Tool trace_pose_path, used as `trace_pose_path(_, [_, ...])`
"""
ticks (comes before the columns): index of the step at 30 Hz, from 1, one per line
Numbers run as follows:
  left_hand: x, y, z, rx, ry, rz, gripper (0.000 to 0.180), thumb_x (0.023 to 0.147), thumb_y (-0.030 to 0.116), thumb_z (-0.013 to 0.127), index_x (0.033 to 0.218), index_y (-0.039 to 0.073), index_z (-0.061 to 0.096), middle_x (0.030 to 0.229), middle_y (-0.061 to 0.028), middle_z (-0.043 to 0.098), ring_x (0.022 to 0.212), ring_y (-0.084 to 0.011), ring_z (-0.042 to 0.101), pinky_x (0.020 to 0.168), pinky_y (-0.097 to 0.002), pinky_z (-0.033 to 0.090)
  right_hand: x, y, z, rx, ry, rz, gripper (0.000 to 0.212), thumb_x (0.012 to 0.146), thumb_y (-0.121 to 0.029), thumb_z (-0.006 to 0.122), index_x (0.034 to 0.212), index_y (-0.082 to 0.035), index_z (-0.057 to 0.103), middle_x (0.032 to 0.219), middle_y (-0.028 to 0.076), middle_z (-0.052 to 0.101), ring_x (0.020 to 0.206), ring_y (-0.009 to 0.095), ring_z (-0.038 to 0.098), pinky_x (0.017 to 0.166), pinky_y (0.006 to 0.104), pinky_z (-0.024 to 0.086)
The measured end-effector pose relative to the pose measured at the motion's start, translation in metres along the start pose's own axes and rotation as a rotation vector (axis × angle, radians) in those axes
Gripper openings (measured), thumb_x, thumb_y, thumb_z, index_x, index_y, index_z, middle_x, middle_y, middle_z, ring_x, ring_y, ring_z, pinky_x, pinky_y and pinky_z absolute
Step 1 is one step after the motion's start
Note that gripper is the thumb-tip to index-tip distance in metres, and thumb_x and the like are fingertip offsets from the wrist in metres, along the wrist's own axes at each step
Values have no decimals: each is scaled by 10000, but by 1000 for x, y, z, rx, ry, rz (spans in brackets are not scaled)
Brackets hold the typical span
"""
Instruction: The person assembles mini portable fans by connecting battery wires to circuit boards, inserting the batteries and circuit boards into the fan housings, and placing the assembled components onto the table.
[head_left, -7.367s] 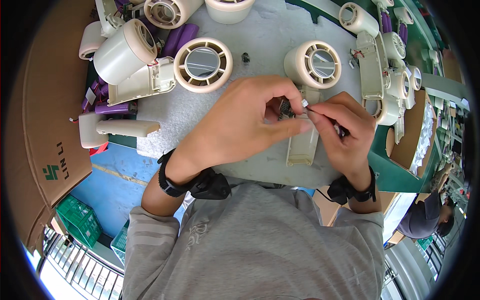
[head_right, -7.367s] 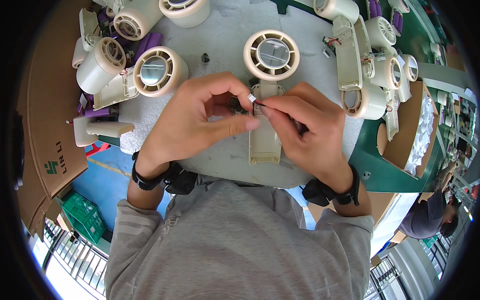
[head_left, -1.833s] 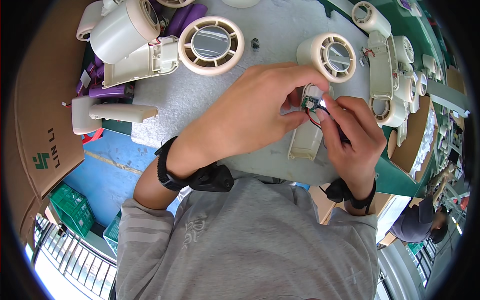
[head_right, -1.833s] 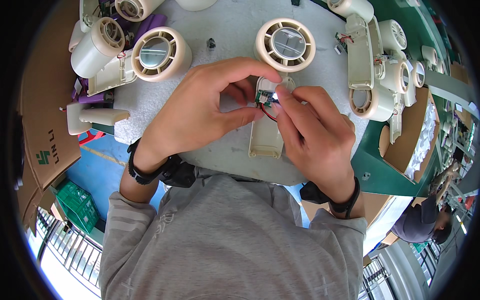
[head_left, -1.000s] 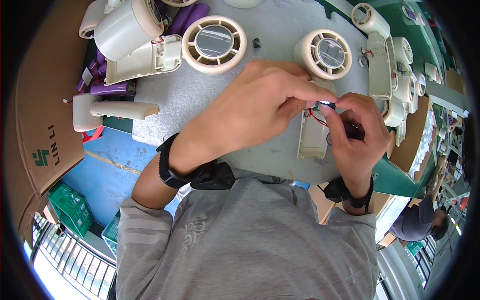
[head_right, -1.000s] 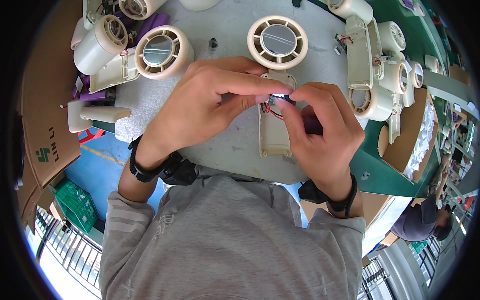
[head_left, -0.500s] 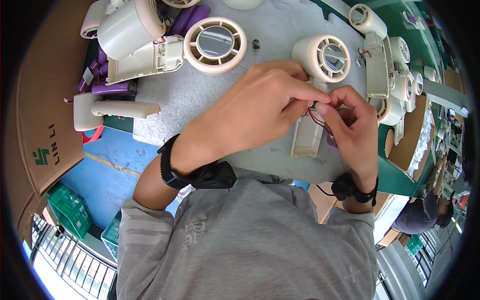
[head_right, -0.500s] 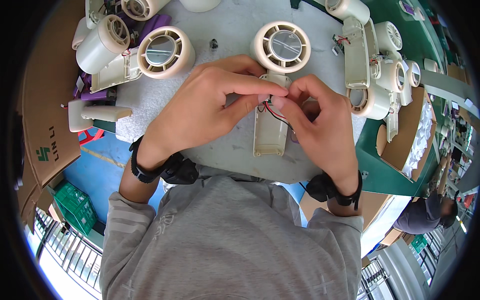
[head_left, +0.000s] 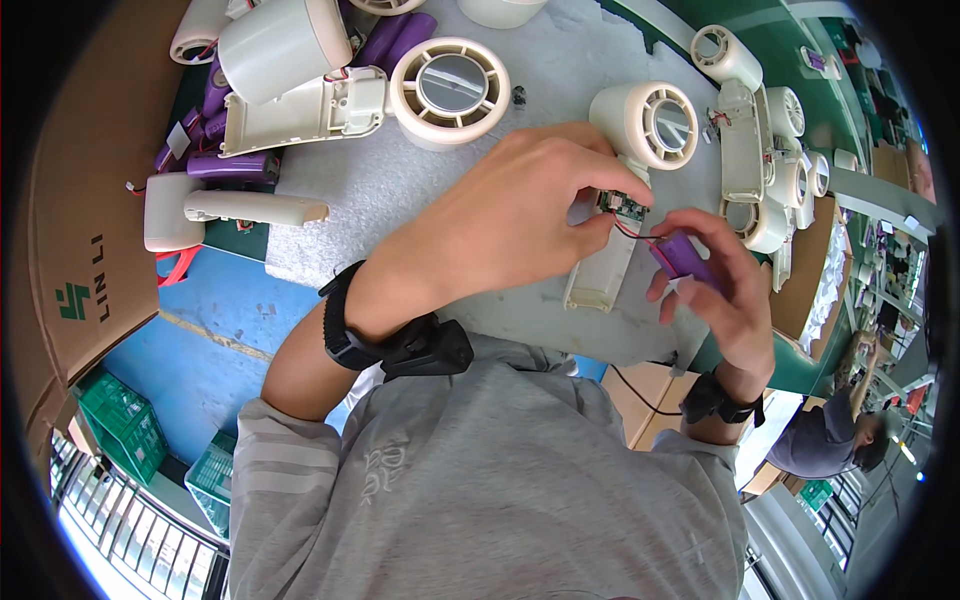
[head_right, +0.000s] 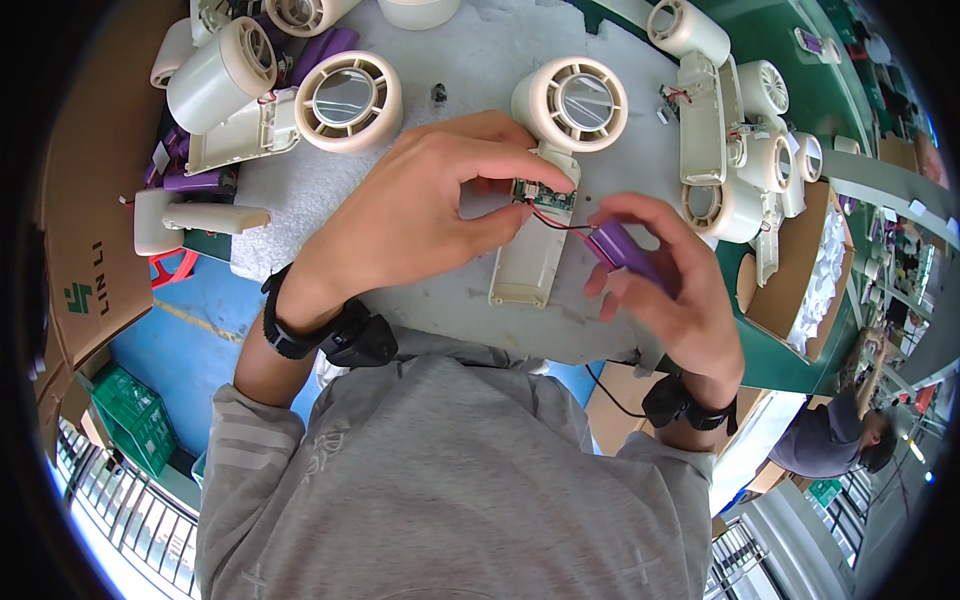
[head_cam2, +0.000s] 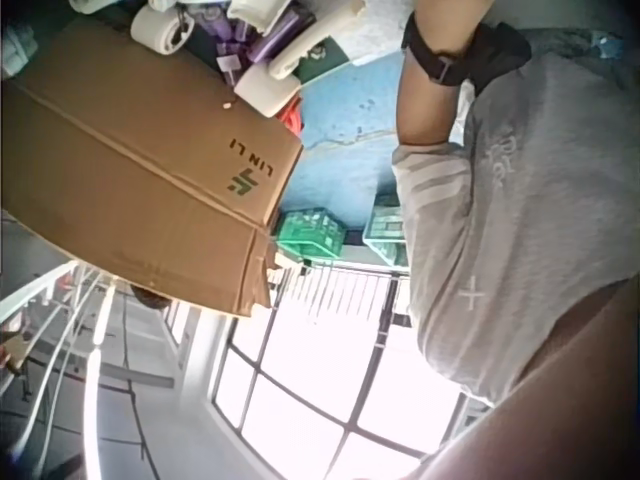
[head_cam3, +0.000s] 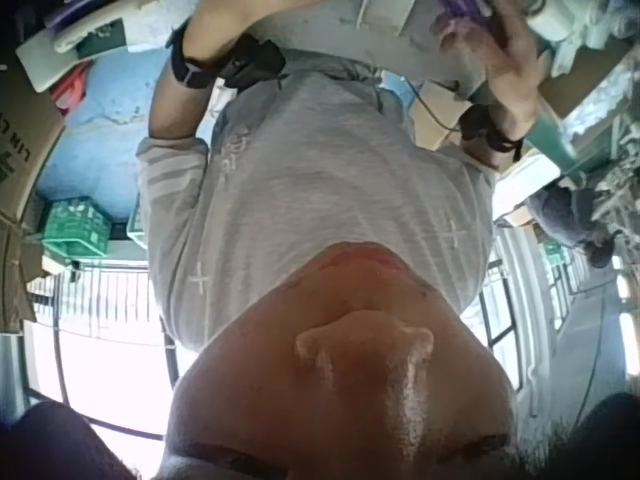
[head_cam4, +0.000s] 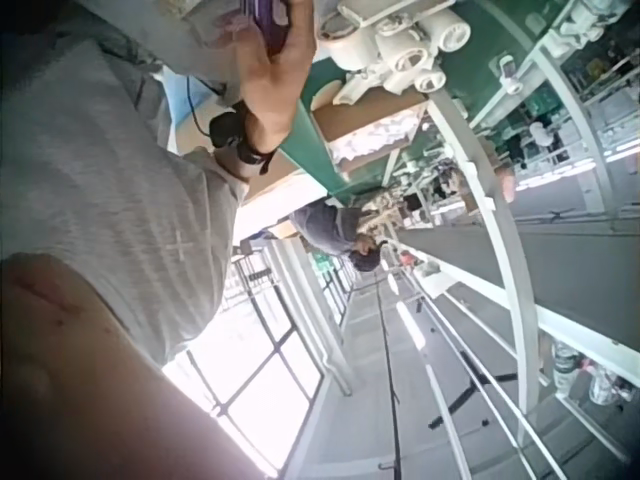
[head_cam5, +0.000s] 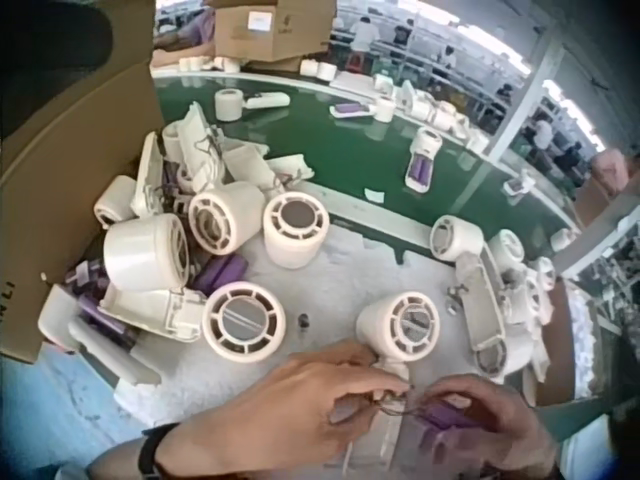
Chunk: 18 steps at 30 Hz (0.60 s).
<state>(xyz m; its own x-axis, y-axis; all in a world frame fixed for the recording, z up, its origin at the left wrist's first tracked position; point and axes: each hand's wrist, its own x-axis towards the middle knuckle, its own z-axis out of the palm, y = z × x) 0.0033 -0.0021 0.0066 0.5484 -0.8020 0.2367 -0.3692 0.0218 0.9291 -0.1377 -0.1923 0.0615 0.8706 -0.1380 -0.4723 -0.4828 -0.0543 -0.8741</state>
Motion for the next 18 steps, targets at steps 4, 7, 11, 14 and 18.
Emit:
trace_pose_path(4, [3, 1, -2, -1, -37, -37, 330, 753, -18, 670, 1048, 124, 707, 946, -79, 632, 773, -209, 630, 682, -297, 507, -3, 2, -3, 18, 164, 120, 438, 788, 14, 696, 1202, -21, 555, 1066, 100, 609, 702, 143, 630, 498, 237, 475])
trace_pose_path(7, [0, 9, -7, -7, -58, -89, 338, 740, -37, 657, 1040, 111, 709, 940, -75, 632, 766, -182, 631, 687, -274, 511, -7, 9, 4, -253, 307, 131, 341, 816, 19, 686, 1144, -10, 598, 1055, 100, 639, 696, 137, 656, 460, 246, 487])
trace_pose_path(11, [2, 8, 3, -91, -28, -184, 341, 719, -67, 627, 1013, 83, 713, 961, -71, 642, 741, -153, 625, 670, -262, 509, -7, 17, 9, -832, 457, -411, 206, 803, 12, 706, 1002, 15, 655, 987, 87, 674, 687, 133, 666, 511, 244, 507])
trace_pose_path(14, [-3, 6, 5, -112, 5, -216, 331, 707, -74, 611, 989, 62, 716, 998, -75, 652, 721, -148, 624, 655, -254, 509, -10, 14, 13, -993, 385, -534, 174, 770, 21, 723, 936, 20, 672, 966, 101, 688, 701, 167, 677, 546, 264, 524])
trace_pose_path(18, [-2, 7, 8, -89, 32, -189, 327, 704, -74, 610, 979, 62, 721, 1022, -82, 658, 713, -149, 630, 652, -255, 513, -9, 6, 12, -1112, 312, -671, 155, 721, 35, 731, 865, 23, 677, 1001, 140, 687, 712, 223, 670, 606, 308, 541])
